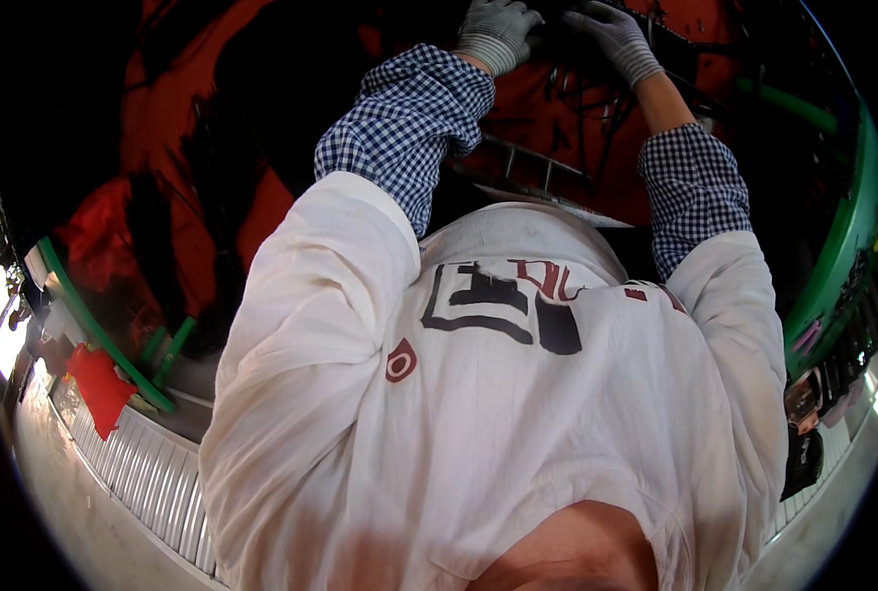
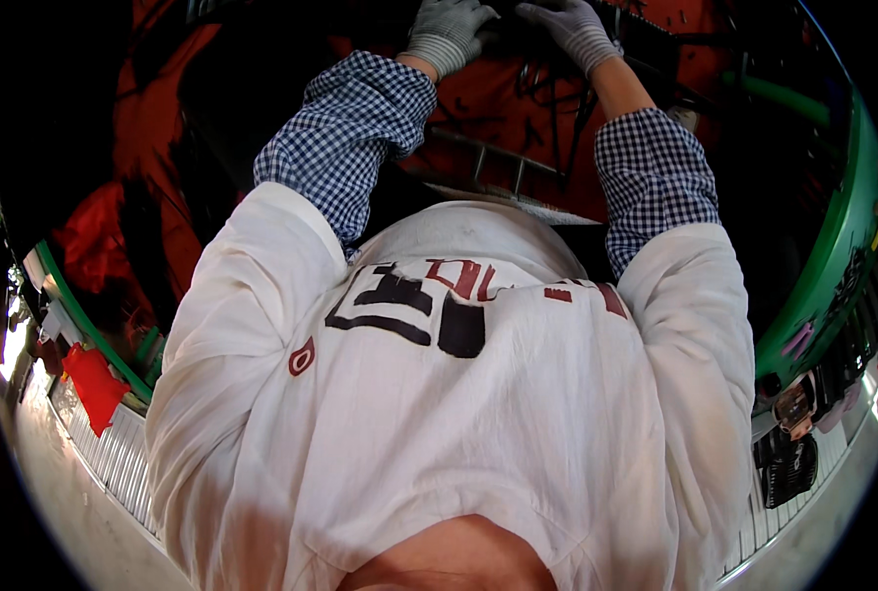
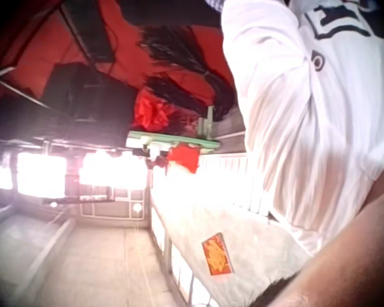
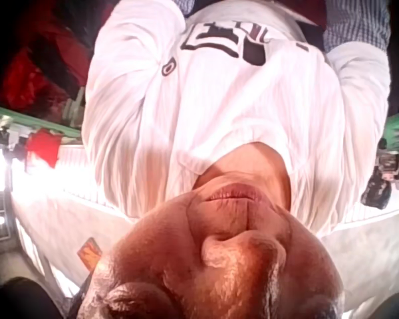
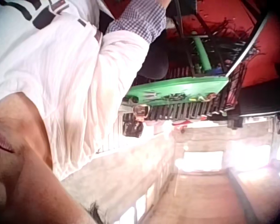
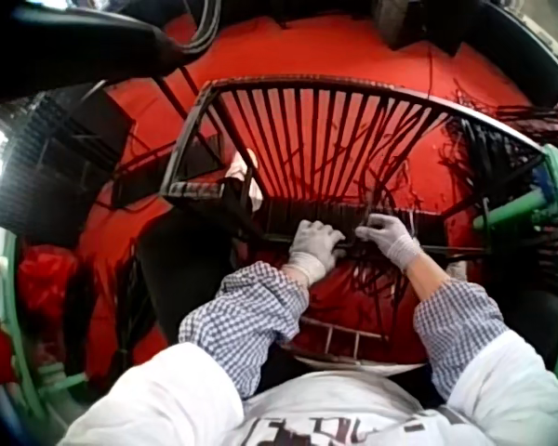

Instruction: The person weaves black plastic strips through a metal chair frame. They thread the strips through the frame by hand and use a pneumatic tool to secure them.

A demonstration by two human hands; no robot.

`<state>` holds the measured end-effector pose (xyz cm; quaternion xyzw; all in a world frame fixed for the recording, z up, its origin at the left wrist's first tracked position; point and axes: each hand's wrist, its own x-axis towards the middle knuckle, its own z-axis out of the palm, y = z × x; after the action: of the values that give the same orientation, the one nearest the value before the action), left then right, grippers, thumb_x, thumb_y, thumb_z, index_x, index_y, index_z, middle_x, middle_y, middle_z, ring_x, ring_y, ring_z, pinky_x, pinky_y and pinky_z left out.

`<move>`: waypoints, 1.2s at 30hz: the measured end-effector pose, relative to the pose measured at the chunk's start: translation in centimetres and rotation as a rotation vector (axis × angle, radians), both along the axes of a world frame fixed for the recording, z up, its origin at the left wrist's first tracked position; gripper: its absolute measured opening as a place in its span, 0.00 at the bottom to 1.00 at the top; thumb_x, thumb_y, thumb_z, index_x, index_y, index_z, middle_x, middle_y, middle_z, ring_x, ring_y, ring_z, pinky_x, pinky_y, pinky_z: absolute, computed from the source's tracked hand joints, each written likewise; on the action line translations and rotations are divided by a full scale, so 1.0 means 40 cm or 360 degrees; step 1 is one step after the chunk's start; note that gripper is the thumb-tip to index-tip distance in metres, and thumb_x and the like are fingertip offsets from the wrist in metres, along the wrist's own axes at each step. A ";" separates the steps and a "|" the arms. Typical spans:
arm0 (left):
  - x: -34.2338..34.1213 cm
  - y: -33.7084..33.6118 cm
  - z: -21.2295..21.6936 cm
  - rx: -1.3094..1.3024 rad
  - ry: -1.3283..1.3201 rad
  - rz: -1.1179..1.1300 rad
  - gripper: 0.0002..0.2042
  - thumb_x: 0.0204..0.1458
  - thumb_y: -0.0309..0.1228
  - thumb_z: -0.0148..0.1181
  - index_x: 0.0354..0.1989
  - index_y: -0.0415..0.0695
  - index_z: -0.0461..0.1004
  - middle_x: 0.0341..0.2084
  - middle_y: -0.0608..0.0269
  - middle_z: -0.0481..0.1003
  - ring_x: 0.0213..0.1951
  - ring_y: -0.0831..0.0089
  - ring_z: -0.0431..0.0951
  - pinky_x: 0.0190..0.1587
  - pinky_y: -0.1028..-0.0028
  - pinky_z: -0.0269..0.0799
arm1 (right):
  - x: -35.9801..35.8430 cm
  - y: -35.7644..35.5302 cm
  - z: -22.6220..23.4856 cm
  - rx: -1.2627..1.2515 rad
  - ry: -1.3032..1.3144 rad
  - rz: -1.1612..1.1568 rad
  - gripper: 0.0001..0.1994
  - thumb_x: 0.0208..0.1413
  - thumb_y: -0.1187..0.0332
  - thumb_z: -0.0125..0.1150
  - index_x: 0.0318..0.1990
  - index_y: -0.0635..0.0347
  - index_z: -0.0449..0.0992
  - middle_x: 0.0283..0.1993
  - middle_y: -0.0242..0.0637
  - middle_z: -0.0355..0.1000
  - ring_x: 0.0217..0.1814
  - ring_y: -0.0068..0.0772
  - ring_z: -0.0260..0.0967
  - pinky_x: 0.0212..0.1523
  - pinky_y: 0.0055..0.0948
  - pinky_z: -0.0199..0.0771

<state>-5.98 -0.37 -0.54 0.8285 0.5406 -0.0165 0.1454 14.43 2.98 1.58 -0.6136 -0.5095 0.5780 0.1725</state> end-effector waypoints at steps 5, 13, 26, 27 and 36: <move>-0.043 -0.009 0.011 -0.0132 0.0064 0.0045 0.13 0.59 0.44 0.58 0.48 0.56 0.78 0.44 0.64 0.78 0.52 0.65 0.73 0.57 0.62 0.61 | -0.081 -0.042 0.060 -0.0057 -0.0154 -0.0073 0.08 0.61 0.67 0.68 0.36 0.63 0.78 0.32 0.30 0.77 0.32 0.23 0.71 0.36 0.27 0.72; -0.081 -0.012 -0.064 0.0009 0.0077 0.0097 0.09 0.59 0.36 0.56 0.46 0.58 0.79 0.43 0.67 0.79 0.50 0.68 0.75 0.55 0.63 0.63 | -0.122 -0.024 -0.093 0.0351 0.0083 0.0110 0.02 0.62 0.77 0.62 0.39 0.67 0.78 0.36 0.35 0.79 0.39 0.28 0.74 0.44 0.28 0.76; -0.088 -0.011 -0.048 0.0034 0.0073 0.0135 0.09 0.61 0.34 0.52 0.44 0.57 0.79 0.41 0.67 0.79 0.49 0.66 0.76 0.55 0.62 0.64 | -0.134 -0.027 -0.034 0.0209 0.0203 0.0123 0.03 0.63 0.77 0.61 0.39 0.68 0.77 0.39 0.38 0.80 0.42 0.29 0.77 0.47 0.28 0.78; -0.090 -0.010 -0.057 0.0072 0.0107 0.0155 0.09 0.61 0.34 0.52 0.44 0.57 0.80 0.40 0.67 0.79 0.49 0.66 0.76 0.55 0.62 0.64 | -0.137 -0.024 -0.033 0.0227 0.0164 0.0144 0.03 0.63 0.77 0.61 0.39 0.68 0.77 0.39 0.38 0.80 0.42 0.29 0.77 0.46 0.28 0.77; -0.059 -0.015 -0.003 -0.0183 0.0325 0.0143 0.13 0.63 0.36 0.52 0.54 0.55 0.75 0.49 0.65 0.76 0.53 0.66 0.74 0.57 0.64 0.64 | -0.159 0.056 -0.084 0.0241 -0.0388 0.0252 0.03 0.60 0.76 0.65 0.37 0.65 0.77 0.34 0.36 0.77 0.34 0.26 0.71 0.40 0.30 0.75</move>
<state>-8.34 -0.97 -0.66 0.7877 0.5873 -0.1252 0.1374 8.08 5.21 -1.78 -0.6223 -0.6156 0.4710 0.1091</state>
